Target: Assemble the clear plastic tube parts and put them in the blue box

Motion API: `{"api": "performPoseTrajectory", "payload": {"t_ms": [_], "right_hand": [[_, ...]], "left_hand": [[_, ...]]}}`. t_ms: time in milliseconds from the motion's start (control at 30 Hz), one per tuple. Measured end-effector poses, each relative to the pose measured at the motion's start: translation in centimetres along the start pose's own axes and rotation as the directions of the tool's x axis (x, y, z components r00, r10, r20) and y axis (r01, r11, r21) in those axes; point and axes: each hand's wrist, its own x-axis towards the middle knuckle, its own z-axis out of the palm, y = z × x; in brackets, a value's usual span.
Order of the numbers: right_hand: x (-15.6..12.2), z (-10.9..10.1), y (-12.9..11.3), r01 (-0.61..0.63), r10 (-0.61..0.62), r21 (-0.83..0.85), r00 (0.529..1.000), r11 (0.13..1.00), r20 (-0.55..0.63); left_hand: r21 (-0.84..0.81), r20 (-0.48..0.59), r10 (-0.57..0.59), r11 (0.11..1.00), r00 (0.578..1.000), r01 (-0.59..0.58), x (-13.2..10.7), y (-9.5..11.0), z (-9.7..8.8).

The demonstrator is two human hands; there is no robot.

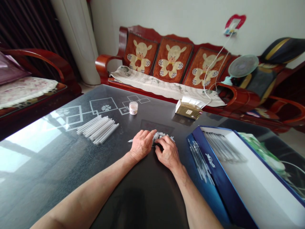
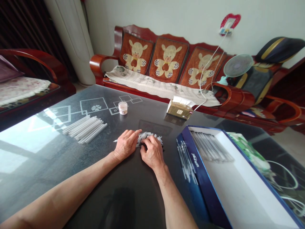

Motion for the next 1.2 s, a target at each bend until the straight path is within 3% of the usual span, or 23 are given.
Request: {"api": "performPoseTrajectory", "payload": {"t_ms": [133,233,400,500,600,900,1200], "right_hand": [[0.0,0.1,-0.1,0.014,-0.009,-0.138,0.999,0.990,0.037],[0.0,0.1,-0.1,0.019,-0.014,-0.132,0.999,0.991,0.037],[0.2,0.3,0.1,-0.034,0.054,0.202,0.994,0.979,-0.095],[0.3,0.5,0.3,-0.142,0.238,0.448,0.957,0.882,-0.166],[0.4,0.8,0.7,-0.190,0.338,0.567,0.926,0.802,-0.167],[0.2,1.5,1.0,-0.289,0.441,0.678,0.896,0.676,-0.058],[0.2,1.3,0.8,-0.262,0.380,0.612,0.922,0.746,-0.068]], "left_hand": [[-0.004,-0.003,0.009,1.000,1.000,-0.009,0.0,0.1,0.0],[-0.015,-0.009,0.014,1.000,1.000,-0.014,0.1,0.1,0.1],[-0.063,0.002,0.006,0.998,1.000,-0.006,0.1,0.1,0.1],[-0.056,0.046,0.020,0.998,0.999,-0.017,0.1,0.0,0.2],[-0.038,0.079,0.025,0.999,0.997,-0.023,0.0,0.0,0.3],[-0.043,0.104,0.033,0.999,0.994,-0.029,0.0,0.2,0.2],[-0.070,0.117,0.049,0.997,0.992,-0.041,0.1,0.3,0.2]]}}
